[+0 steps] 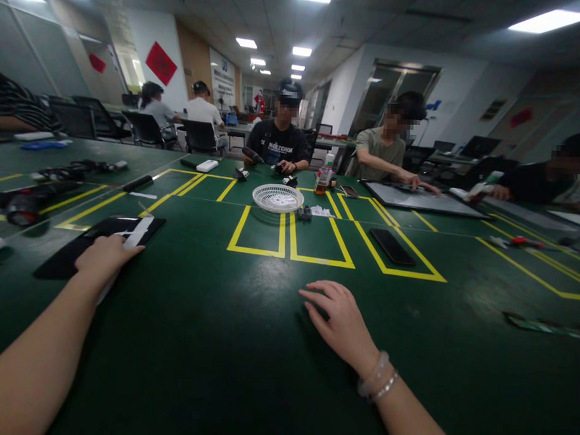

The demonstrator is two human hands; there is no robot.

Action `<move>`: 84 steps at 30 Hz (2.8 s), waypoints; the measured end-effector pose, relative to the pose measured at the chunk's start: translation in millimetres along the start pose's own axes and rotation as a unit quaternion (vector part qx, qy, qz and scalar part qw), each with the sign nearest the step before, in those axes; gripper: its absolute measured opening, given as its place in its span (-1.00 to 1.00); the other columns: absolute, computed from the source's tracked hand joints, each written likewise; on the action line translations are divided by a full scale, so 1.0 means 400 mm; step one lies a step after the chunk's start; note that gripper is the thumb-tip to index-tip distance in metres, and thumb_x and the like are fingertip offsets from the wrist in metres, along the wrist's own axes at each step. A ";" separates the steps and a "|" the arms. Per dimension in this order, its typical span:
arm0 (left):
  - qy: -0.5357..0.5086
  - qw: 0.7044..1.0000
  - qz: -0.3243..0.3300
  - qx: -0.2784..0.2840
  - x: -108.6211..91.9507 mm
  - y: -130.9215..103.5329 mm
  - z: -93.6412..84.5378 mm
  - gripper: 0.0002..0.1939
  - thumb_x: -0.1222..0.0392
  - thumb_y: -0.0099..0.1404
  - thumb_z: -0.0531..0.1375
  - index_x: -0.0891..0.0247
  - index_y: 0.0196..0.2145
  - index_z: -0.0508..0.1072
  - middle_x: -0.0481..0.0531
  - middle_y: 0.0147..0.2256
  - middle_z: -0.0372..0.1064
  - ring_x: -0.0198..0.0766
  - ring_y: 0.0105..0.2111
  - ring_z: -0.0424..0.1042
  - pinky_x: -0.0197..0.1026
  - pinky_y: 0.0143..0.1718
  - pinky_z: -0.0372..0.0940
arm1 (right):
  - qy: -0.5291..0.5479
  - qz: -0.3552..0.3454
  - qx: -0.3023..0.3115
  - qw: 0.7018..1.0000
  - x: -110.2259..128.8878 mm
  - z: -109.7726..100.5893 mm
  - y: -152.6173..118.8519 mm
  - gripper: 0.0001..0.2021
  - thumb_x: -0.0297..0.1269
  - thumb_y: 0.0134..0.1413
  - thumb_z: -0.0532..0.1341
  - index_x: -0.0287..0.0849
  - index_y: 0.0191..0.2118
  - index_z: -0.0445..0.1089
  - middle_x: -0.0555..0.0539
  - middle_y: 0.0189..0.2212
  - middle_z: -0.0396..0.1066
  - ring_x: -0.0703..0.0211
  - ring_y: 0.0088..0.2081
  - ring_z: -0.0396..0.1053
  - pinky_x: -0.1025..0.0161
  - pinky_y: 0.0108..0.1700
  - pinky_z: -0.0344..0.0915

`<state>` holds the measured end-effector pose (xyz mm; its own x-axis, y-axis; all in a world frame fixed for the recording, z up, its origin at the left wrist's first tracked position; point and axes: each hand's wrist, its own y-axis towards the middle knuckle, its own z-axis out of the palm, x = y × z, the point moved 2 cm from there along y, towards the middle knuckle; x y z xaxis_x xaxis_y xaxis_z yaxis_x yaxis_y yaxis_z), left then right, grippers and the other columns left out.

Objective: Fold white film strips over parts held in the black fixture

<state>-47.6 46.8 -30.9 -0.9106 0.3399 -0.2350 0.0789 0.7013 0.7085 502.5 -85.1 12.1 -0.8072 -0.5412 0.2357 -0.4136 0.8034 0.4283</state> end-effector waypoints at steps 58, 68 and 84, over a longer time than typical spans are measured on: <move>0.165 0.916 -0.313 0.192 0.001 0.010 -0.043 0.09 -0.58 -0.12 0.20 0.54 0.00 0.46 0.49 -0.11 0.38 0.54 -0.06 0.31 0.29 -0.16 0.23 | 0.707 0.430 -0.207 0.522 -0.119 -0.014 -0.002 -0.85 -0.27 0.23 0.16 -0.10 -0.15 0.44 0.05 -0.33 0.56 0.36 -0.49 0.45 0.41 -0.41 0.49; -0.013 0.957 -0.015 0.288 -0.394 0.062 0.063 -0.08 -0.29 0.08 0.33 0.33 0.24 0.26 0.23 0.17 0.21 0.17 0.13 0.24 0.07 0.18 0.18 | 0.742 0.416 -0.211 0.481 -0.114 -0.022 0.007 -0.83 -0.30 0.25 0.15 -0.11 -0.11 0.44 0.04 -0.33 0.54 0.33 -0.48 0.46 0.37 -0.41 0.49; -0.240 0.869 0.205 0.381 -0.711 -0.060 0.114 -0.07 0.02 0.10 0.48 0.13 0.30 0.14 0.20 0.25 0.09 0.11 0.26 0.09 0.28 0.30 -0.09 | 0.566 0.269 -0.143 0.766 -0.060 -0.019 0.009 -0.61 -0.14 0.11 0.32 0.06 0.08 0.44 -0.04 0.06 0.48 0.11 0.03 0.43 0.06 0.13 0.36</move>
<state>227.9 -38.1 -11.4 -0.4824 0.7532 -0.4472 0.7697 0.6082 0.1940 523.5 -70.9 14.6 0.1223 -0.1495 0.9812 0.0909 0.9861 0.1389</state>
